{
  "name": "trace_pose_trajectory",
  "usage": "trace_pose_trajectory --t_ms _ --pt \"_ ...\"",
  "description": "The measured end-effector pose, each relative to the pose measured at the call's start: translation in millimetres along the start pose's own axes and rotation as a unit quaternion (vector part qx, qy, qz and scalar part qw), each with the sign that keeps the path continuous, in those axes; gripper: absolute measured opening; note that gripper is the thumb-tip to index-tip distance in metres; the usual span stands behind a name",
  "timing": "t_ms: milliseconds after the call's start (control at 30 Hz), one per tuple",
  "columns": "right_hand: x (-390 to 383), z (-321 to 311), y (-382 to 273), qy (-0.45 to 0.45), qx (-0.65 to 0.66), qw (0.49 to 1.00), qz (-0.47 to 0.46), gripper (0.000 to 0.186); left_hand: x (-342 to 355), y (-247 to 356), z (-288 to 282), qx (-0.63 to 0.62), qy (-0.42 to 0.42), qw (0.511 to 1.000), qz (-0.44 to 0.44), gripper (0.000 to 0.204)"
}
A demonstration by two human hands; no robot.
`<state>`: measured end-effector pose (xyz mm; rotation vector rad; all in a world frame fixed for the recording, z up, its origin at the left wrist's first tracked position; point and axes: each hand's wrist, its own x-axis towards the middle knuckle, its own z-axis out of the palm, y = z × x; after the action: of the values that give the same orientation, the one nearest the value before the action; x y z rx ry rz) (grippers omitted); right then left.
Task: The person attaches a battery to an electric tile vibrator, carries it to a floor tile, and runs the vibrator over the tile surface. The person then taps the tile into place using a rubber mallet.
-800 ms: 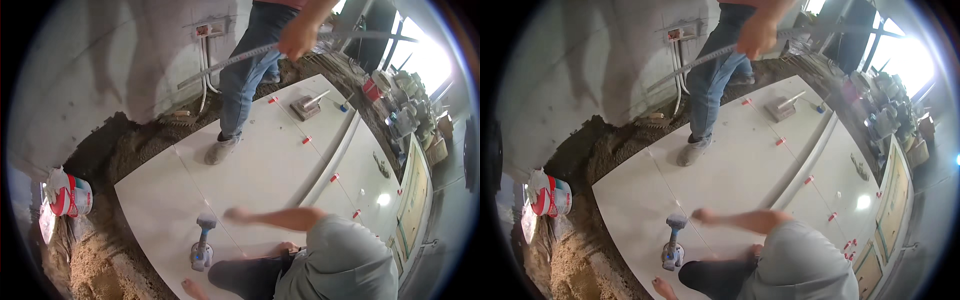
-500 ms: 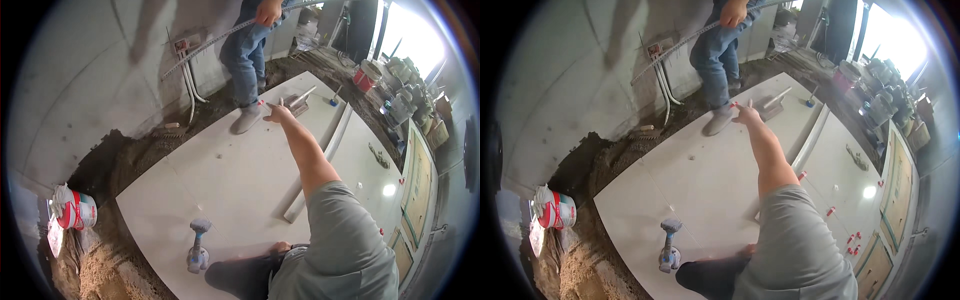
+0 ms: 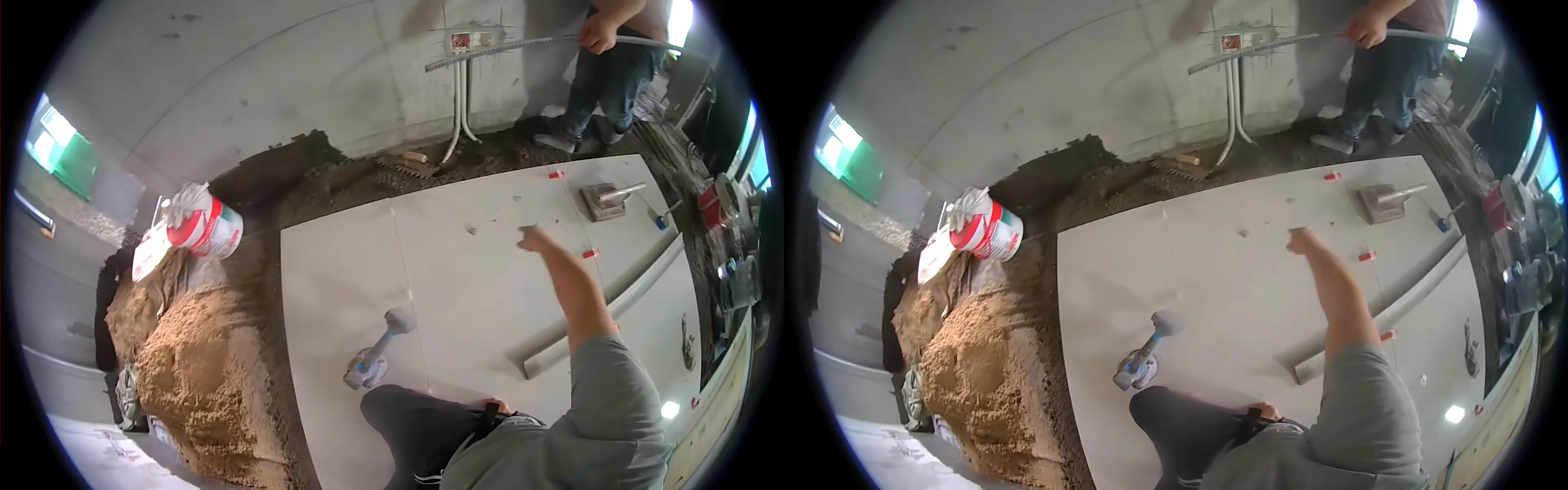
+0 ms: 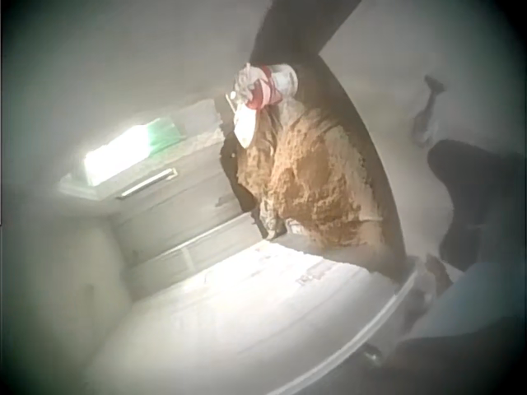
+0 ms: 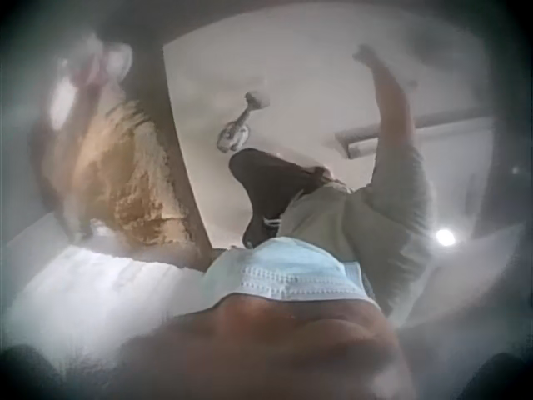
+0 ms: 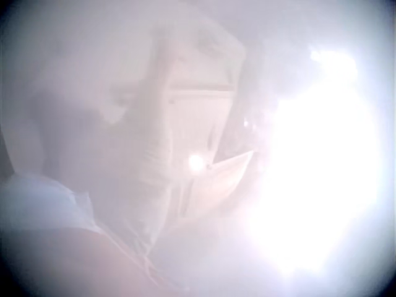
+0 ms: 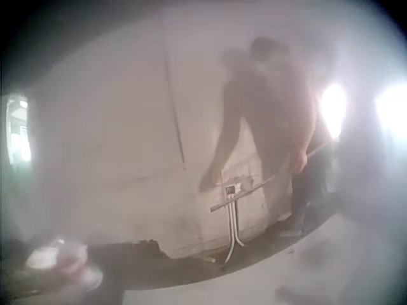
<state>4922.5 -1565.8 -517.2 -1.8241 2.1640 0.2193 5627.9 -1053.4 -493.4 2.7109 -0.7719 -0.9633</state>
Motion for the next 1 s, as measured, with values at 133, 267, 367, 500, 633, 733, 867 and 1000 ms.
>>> trace_pose_trajectory --t_ms 133,267,367,500,633,733,867,1000 --pt "11 27 -275 -0.088 -0.074 0.969 -0.220 0.084 -29 -33 -19 0.026 0.037 0.998 -0.044 0.058" --pt "-9 -51 -454 -0.072 0.070 0.959 -0.266 0.090 -45 -38 -13 0.031 0.033 0.997 -0.058 0.056" --pt "-11 -98 -538 -0.048 0.082 0.960 -0.265 0.089 -56 -44 -10 0.027 0.035 0.996 -0.071 0.055" --pt "-30 -106 -609 -0.031 0.078 0.952 -0.293 0.067 -73 -64 -11 0.020 0.048 0.994 -0.099 0.053" --pt "-19 9 -542 -0.186 -0.086 0.907 -0.368 0.040 -75 -39 16 0.017 0.004 0.998 -0.067 0.051" --pt "-179 68 -566 -0.299 -0.146 0.764 -0.553 0.055 -117 -82 -1 -0.001 0.068 0.986 -0.154 0.050" --pt "-218 121 -518 -0.191 -0.042 0.840 -0.506 0.047 -151 -91 22 -0.013 0.076 0.983 -0.164 0.048" --pt "-229 140 -517 -0.141 0.003 0.864 -0.484 0.046 -211 -109 53 -0.030 0.107 0.973 -0.204 0.046"
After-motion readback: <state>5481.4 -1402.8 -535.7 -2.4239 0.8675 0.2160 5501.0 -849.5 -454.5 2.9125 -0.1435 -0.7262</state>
